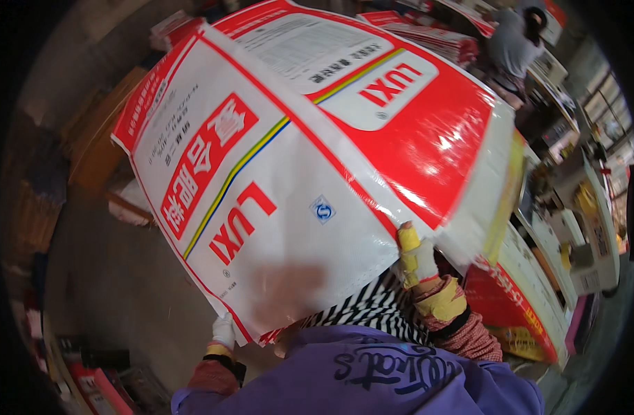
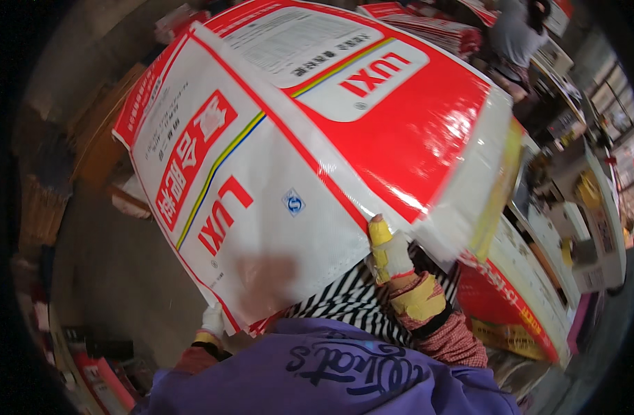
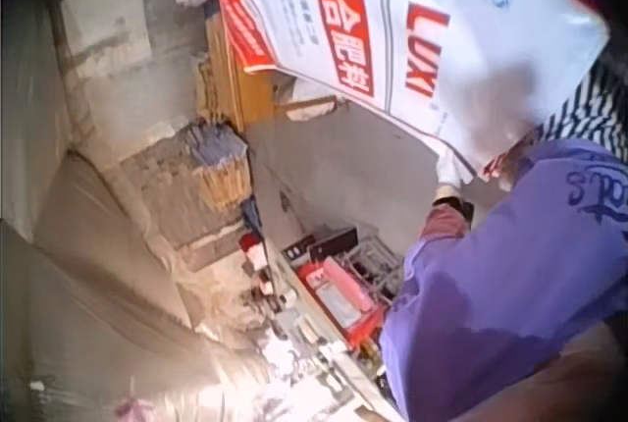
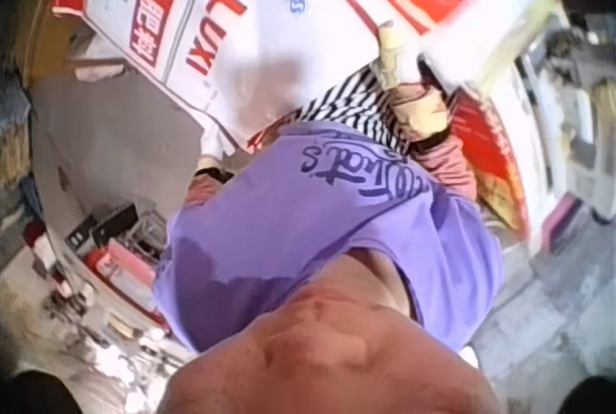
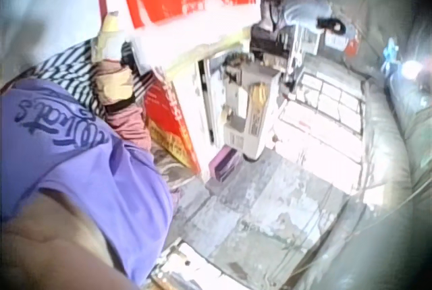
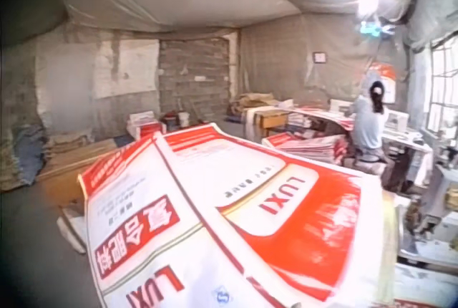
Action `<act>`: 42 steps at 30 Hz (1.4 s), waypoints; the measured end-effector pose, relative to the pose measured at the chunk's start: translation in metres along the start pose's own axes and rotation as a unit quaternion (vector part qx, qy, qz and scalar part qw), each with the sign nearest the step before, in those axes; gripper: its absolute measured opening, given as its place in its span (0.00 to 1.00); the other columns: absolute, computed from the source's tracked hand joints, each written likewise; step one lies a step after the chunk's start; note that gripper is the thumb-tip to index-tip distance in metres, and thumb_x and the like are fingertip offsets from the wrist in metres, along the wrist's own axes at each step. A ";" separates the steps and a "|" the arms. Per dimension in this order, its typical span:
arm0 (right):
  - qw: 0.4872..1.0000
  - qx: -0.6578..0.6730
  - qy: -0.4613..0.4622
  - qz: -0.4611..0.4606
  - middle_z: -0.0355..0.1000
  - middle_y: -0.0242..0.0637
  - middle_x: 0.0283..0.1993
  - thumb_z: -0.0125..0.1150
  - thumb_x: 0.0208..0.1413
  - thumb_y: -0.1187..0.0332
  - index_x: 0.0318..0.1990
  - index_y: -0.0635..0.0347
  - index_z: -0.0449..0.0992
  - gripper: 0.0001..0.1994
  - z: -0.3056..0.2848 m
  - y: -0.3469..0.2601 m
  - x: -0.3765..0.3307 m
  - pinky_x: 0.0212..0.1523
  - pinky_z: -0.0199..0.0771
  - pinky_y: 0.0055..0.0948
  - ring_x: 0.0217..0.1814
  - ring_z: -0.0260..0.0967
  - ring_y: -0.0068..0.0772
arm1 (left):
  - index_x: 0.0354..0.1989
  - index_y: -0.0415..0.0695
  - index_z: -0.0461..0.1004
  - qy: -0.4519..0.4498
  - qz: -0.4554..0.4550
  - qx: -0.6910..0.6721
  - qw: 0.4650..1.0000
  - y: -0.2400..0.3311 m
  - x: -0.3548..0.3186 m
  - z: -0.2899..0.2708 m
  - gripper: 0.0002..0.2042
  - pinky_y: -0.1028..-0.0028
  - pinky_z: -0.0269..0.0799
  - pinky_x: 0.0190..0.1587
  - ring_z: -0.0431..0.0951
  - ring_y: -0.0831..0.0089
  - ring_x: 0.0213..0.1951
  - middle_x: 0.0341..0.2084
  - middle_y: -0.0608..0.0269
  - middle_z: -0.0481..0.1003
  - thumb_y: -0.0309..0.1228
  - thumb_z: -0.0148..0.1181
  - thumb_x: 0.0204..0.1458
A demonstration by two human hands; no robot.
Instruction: Sewing the edges of large woven plastic bags using an industrial sewing machine.
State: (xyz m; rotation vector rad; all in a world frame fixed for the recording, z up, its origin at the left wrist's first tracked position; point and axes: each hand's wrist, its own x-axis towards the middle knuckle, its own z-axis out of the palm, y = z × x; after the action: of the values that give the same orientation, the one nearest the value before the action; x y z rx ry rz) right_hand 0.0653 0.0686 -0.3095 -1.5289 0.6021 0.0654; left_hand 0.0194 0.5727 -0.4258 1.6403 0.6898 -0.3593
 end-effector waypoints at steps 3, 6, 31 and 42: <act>0.997 -0.041 0.028 0.066 0.55 0.28 0.15 0.51 0.51 0.41 0.23 0.57 0.67 0.25 0.078 -0.062 -0.018 0.14 0.49 0.28 0.15 0.49 0.23 | 0.44 0.37 0.69 0.105 0.032 0.186 0.977 -0.094 0.004 -0.032 0.15 0.68 0.70 0.38 0.73 0.67 0.35 0.34 0.57 0.74 0.36 0.51 0.54; 0.990 -0.132 -0.030 0.047 0.57 0.30 0.15 0.50 0.52 0.43 0.23 0.55 0.68 0.23 0.093 -0.041 0.022 0.18 0.52 0.30 0.17 0.51 0.26 | 0.41 0.38 0.70 0.208 -0.048 0.119 0.970 -0.113 -0.007 -0.036 0.14 0.66 0.69 0.39 0.74 0.61 0.35 0.33 0.53 0.74 0.36 0.51 0.54; 0.877 0.431 -0.025 0.213 0.67 0.43 0.45 0.55 0.52 0.73 0.49 0.63 0.63 0.16 0.056 -0.039 -0.009 0.46 0.71 0.39 0.46 0.66 0.43 | 0.47 0.41 0.68 0.053 -0.205 0.556 0.804 0.012 0.037 0.025 0.23 0.60 0.69 0.46 0.73 0.54 0.43 0.38 0.47 0.74 0.41 0.58 0.44; 0.944 0.249 -0.204 0.066 0.70 0.40 0.44 0.50 0.57 0.71 0.47 0.69 0.69 0.13 -0.006 -0.065 -0.096 0.42 0.71 0.20 0.41 0.70 0.25 | 0.37 0.40 0.72 -0.051 0.662 0.273 0.696 0.257 -0.095 0.262 0.11 0.64 0.60 0.50 0.67 0.59 0.45 0.44 0.57 0.69 0.24 0.57 0.43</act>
State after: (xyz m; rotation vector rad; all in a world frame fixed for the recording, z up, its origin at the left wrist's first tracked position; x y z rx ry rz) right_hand 0.0076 0.0899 -0.2104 -0.9436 0.3480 0.3033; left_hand 0.1441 0.2799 -0.2191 2.2090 -0.8718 0.4699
